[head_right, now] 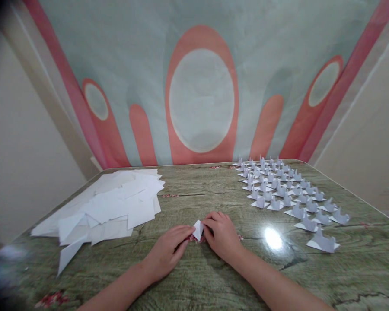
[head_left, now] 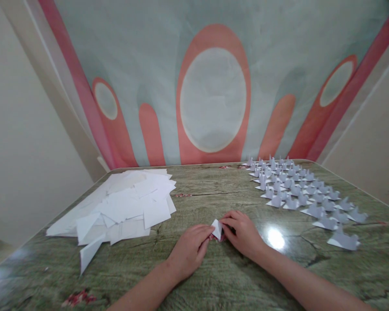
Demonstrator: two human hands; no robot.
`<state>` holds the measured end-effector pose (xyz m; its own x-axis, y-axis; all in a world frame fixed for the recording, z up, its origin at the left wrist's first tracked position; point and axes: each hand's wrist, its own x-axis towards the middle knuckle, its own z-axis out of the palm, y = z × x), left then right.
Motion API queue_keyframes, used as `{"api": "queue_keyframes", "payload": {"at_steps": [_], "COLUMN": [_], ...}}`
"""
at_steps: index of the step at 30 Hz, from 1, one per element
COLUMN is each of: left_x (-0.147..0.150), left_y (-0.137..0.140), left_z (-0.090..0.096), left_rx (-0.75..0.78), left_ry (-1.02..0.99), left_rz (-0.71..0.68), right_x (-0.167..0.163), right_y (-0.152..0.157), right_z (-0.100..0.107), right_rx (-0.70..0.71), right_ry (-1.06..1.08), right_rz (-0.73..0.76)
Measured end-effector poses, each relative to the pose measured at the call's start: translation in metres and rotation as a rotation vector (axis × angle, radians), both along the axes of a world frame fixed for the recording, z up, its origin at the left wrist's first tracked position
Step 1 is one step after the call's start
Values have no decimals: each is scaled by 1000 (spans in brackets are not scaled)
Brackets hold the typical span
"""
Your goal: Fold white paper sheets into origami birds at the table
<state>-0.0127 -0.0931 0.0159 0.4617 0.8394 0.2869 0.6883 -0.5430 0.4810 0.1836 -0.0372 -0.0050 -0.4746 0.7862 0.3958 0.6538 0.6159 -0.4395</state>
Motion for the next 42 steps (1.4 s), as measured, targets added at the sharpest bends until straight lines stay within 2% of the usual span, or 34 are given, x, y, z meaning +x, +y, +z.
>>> {"api": "queue_keyframes", "payload": {"at_steps": [6, 14, 24, 35, 42], "left_x": [0, -2, -4, -7, -6], "left_y": [2, 5, 5, 6, 6], "left_z": [-1, -1, -4, -8, -6], "left_rx": [-26, -116, -61, -62, -104], "left_ry": [-35, -141, -138, -166, -166], "left_rz": [3, 48, 81, 111, 97], "right_x": [2, 2, 0, 3, 4], "right_y": [8, 4, 2, 13, 12], "right_z": [-6, -1, 3, -14, -13], "right_rx": [-53, -69, -57, -95, -99], "right_ry": [22, -48, -44, 117, 143], "right_rz": [25, 23, 29, 85, 100]}}
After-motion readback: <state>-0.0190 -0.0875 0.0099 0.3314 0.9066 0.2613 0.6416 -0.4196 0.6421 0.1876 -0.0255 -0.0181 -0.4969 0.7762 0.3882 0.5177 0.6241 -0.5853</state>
